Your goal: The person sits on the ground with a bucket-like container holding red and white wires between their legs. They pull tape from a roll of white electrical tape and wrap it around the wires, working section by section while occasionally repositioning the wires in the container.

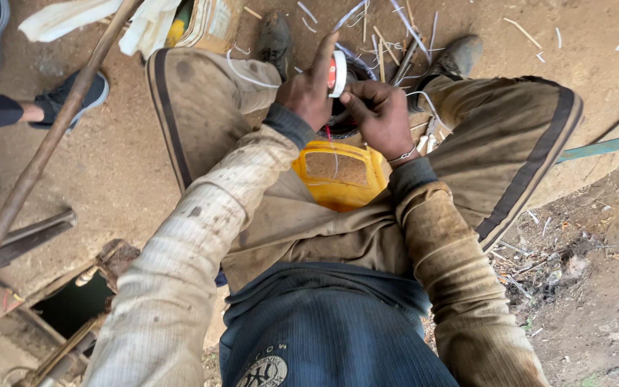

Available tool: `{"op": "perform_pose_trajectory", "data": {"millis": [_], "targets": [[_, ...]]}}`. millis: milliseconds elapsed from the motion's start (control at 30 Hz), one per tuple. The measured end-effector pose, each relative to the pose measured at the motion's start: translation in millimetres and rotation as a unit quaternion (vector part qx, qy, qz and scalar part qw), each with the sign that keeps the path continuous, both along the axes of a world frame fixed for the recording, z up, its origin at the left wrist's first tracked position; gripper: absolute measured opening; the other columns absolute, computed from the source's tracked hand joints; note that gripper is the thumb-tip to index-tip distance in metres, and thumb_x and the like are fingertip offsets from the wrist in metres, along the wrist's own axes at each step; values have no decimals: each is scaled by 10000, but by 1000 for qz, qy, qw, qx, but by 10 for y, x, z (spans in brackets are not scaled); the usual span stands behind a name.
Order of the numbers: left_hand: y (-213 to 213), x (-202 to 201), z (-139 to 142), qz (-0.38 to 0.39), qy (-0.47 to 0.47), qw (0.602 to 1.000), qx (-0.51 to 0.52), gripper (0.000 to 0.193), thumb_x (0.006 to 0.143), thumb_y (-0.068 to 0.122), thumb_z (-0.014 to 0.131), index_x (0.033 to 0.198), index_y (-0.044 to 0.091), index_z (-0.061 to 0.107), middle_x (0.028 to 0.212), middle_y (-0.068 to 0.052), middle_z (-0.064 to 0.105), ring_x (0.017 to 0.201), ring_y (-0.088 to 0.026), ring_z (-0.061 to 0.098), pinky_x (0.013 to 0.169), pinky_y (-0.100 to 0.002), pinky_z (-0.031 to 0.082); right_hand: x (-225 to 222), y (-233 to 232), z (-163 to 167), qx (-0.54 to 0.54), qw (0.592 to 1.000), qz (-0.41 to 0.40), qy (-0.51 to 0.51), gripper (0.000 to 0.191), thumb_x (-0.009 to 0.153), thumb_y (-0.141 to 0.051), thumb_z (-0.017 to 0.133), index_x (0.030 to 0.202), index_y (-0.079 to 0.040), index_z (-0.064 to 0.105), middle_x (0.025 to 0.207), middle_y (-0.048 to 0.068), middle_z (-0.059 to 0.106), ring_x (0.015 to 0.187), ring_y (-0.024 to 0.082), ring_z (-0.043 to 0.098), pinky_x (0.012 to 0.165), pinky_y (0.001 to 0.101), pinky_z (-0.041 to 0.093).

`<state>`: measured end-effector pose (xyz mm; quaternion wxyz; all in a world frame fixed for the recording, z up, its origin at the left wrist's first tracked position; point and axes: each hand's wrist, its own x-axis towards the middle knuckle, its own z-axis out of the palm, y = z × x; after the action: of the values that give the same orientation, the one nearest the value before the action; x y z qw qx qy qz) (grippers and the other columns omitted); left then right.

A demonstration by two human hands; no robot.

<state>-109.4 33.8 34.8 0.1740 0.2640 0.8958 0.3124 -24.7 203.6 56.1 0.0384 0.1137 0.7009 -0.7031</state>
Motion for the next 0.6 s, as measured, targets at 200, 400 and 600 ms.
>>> {"op": "perform_pose_trajectory", "data": {"millis": [200, 400, 600], "targets": [[-74, -176, 123, -77, -112, 963, 235, 676, 816, 114, 783, 1375, -12, 425, 988, -132, 722, 865, -255, 747, 747, -382, 624, 59, 129, -8, 75, 994, 22, 78, 158, 935, -27, 705, 1066, 58, 728, 954, 93, 747, 871, 114, 692, 777, 262, 579], [9, -471, 210, 37, -406, 895, 179, 467, 853, 280, 835, 1142, -35, 645, 892, -86, 752, 712, -118, 718, 652, -277, 608, -12, 106, -18, 46, 995, 15, 84, 157, 959, -60, 769, 1068, 52, 759, 928, 92, 746, 828, 100, 665, 738, 266, 545], [-112, -148, 405, -58, -190, 935, 293, 617, 835, 192, 876, 1321, -23, 562, 1115, -147, 661, 990, -177, 654, 874, -315, 576, 2, 101, -69, 40, 998, -12, 57, 142, 960, -64, 762, 1049, 47, 764, 878, 78, 756, 781, 81, 665, 690, 260, 555]]}}
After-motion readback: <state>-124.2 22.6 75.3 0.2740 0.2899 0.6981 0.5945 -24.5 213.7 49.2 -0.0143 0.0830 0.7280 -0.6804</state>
